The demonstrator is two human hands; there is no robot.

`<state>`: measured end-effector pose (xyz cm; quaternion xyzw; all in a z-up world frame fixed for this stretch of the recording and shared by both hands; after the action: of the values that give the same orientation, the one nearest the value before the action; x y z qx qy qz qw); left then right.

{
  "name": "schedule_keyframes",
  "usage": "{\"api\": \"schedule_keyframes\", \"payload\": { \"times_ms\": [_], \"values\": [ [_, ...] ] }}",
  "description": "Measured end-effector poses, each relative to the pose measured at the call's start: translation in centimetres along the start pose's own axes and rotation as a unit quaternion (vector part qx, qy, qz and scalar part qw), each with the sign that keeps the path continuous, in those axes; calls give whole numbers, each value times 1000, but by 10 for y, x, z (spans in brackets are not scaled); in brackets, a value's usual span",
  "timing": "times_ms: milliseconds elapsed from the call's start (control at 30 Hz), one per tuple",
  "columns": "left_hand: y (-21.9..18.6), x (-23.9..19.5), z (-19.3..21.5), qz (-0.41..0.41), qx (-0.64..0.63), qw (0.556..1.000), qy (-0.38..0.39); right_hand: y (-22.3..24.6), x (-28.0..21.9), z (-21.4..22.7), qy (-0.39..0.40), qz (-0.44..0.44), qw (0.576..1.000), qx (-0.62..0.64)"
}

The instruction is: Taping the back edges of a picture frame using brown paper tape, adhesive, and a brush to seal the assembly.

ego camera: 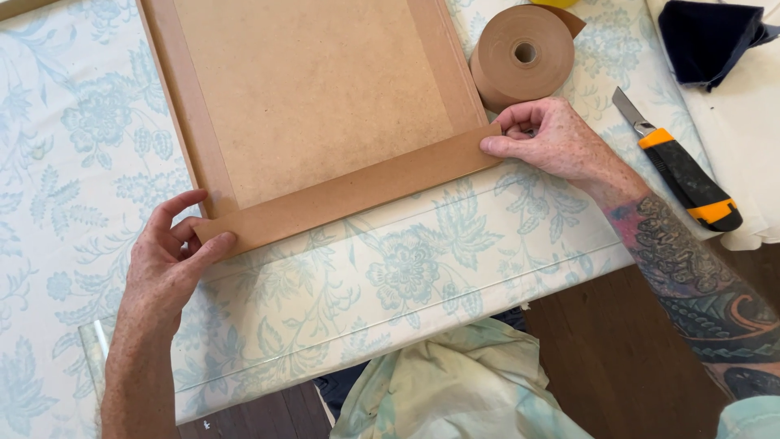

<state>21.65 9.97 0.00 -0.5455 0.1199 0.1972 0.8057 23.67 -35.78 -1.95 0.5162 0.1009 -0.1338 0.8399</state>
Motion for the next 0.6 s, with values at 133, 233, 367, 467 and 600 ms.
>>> {"api": "schedule_keyframes", "payload": {
  "times_ms": [133, 233, 367, 467, 600],
  "values": [
    [2, 2, 0, 1, -10, 1000, 3, -2, 0, 0, -2, -4, 1000, 5],
    [6, 6, 0, 2, -10, 1000, 5, -1, -2, 2, -8, 8, 1000, -8],
    [2, 3, -1, 7, -9, 1000, 5, 2, -5, 1, -2, 25, 1000, -12],
    [-1, 2, -1, 7, 0, 1000, 3, 3, -5, 2, -6, 24, 1000, -2],
    [-5, -2, -2, 11, 7, 1000, 1, 5, -7, 2, -7, 27, 1000, -8]
  ]
}}
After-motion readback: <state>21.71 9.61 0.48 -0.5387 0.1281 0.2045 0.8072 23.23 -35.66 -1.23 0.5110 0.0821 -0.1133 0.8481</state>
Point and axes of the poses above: each hand's wrist, its own x-axis towards the middle knuckle, its own z-axis out of the back of the hand, y = z × x, the point moved 10 cm from there along x, towards the middle knuckle, and after that the axes turned 8 degrees about -y, right-handed, at the moved point
